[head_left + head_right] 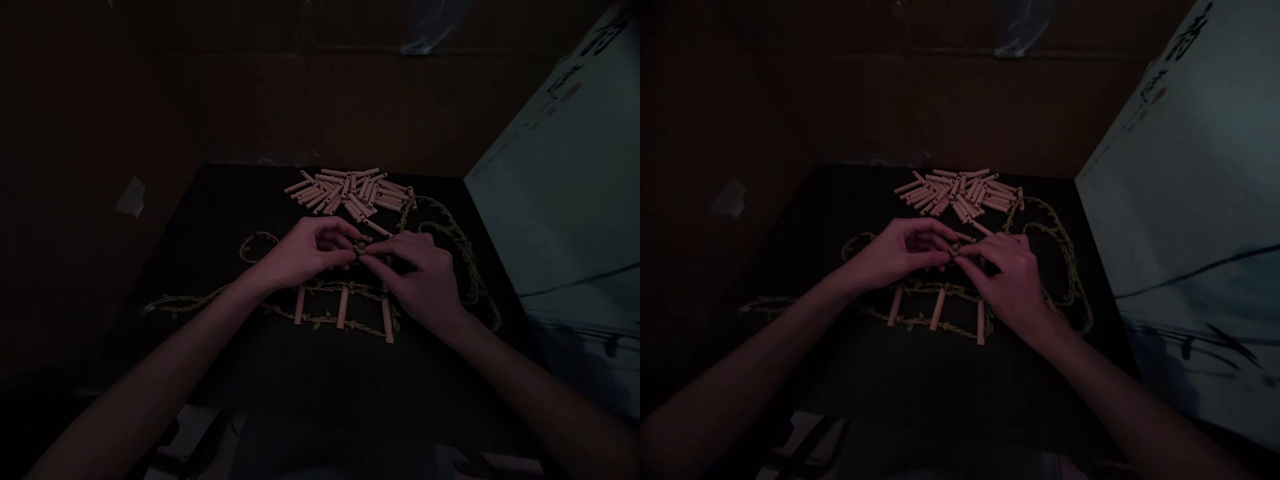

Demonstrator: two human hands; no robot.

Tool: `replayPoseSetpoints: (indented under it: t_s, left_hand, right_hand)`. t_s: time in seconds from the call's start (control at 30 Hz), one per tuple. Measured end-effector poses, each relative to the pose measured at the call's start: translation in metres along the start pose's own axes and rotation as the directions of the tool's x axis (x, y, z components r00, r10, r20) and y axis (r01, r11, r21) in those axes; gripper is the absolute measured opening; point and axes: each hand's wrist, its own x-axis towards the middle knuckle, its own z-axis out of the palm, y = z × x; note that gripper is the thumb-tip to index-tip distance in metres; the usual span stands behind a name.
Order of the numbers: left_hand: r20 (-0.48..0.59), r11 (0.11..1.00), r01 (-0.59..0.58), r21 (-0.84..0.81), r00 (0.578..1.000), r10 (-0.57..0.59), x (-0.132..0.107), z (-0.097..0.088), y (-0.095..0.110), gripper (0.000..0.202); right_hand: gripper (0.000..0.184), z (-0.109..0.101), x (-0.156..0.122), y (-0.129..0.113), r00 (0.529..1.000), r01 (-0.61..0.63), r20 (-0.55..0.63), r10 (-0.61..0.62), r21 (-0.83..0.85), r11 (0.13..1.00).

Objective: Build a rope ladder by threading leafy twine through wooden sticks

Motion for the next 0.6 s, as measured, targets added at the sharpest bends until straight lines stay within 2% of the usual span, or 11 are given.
replayPoseSetpoints:
  t_s: [0.27,0.6]
  left_hand:
    - [-0.064,0.991,0.100,-0.085,0.992,-0.106,0.0000,0.0009,0.0000,0.020]
    - [-0.025,0.986,0.097,-0.136,0.995,-0.101,-0.0007,0.0032,0.0026,0.018]
  right_hand:
    - [0.002,0.0004,-0.0003,0.0012,0.994,0.109,0.004,-0.108,-0.042,0.993]
    - [0.001,0.0006,-0.0006,0.0012,0.992,0.125,0.030,-0.124,-0.067,0.990]
